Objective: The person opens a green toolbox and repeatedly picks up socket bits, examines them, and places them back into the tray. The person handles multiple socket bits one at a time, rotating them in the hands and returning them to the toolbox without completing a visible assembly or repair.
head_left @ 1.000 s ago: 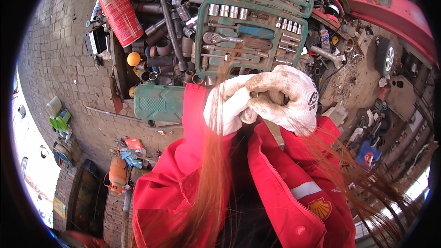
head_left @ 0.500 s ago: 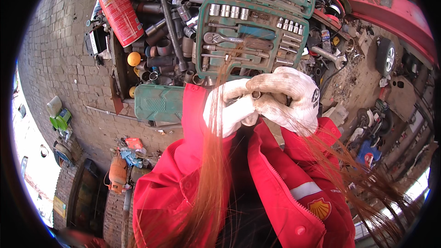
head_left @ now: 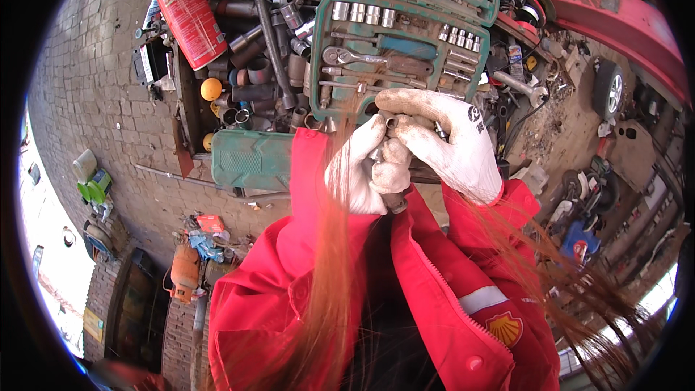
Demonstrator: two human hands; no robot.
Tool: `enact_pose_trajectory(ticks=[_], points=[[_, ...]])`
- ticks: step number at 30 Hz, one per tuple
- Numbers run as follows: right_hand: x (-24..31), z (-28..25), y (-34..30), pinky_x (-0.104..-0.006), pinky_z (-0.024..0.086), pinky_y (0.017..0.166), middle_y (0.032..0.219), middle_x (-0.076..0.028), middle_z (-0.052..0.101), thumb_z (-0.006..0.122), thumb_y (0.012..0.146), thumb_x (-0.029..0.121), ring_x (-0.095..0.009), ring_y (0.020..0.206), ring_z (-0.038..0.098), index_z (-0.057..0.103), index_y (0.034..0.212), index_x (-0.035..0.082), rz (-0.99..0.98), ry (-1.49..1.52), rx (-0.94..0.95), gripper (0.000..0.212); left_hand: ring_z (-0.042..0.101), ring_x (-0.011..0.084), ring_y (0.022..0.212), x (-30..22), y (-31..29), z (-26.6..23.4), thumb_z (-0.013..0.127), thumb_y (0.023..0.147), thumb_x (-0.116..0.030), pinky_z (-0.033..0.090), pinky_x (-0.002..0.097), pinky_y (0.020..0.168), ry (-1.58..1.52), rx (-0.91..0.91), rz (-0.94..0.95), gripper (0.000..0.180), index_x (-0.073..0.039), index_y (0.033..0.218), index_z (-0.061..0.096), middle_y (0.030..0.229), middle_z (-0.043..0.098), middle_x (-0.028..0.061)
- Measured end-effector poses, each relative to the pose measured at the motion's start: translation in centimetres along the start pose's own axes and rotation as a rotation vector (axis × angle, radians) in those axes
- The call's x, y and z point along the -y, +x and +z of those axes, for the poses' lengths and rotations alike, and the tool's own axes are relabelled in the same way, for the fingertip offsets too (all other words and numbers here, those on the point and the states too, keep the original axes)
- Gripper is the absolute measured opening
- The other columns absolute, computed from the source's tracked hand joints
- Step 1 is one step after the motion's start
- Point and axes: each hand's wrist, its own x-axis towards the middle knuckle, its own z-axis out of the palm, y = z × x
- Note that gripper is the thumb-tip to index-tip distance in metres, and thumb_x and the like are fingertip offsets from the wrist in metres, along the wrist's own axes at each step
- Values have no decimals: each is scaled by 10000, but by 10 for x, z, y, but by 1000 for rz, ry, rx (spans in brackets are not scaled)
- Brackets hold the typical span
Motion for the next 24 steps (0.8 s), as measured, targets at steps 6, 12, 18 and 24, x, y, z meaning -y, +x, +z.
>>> enact_pose_trajectory(ticks=[6, 12, 18, 24], points=[[-5, 4, 2, -329, 516, 912, 1142, -151, 692, 616, 883, 146, -225, 1025, 673, 635, 1218, -2, -106, -214, -30, 367, 457, 107, 539, -1, 6, -8, 509, 1022, -287, 364, 222, 460, -31, 121, 6, 312, -8, 1142, 580, 851, 625, 81], [-2, 4, -2, -390, 535, 824, 1060, -150, 698, 638, 857, 243, -325, 943, 668, 672, 1152, 53, -248, -524, -96, 352, 451, 107, 549, 1, 6, -6, 492, 1028, -325, 346, 228, 460, 8, 69, 34, 340, -12, 1127, 582, 846, 623, 66], [5, 5, -8, -317, 543, 730, 934, -149, 711, 667, 827, 92, -235, 804, 704, 687, 1150, 31, -287, -657, -119, 329, 454, 104, 560, 3, 4, 0, 495, 1028, -320, 345, 217, 469, -48, 22, -19, 310, -30, 1093, 583, 851, 615, 59], [-10, 2, -13, -397, 555, 760, 991, -152, 707, 694, 811, 174, -330, 866, 686, 676, 1135, 39, -275, -561, -107, 351, 472, 87, 576, 15, 0, 0, 502, 1023, -292, 337, 206, 472, 159, -119, 107, 284, -26, 1081, 582, 857, 609, 48]])
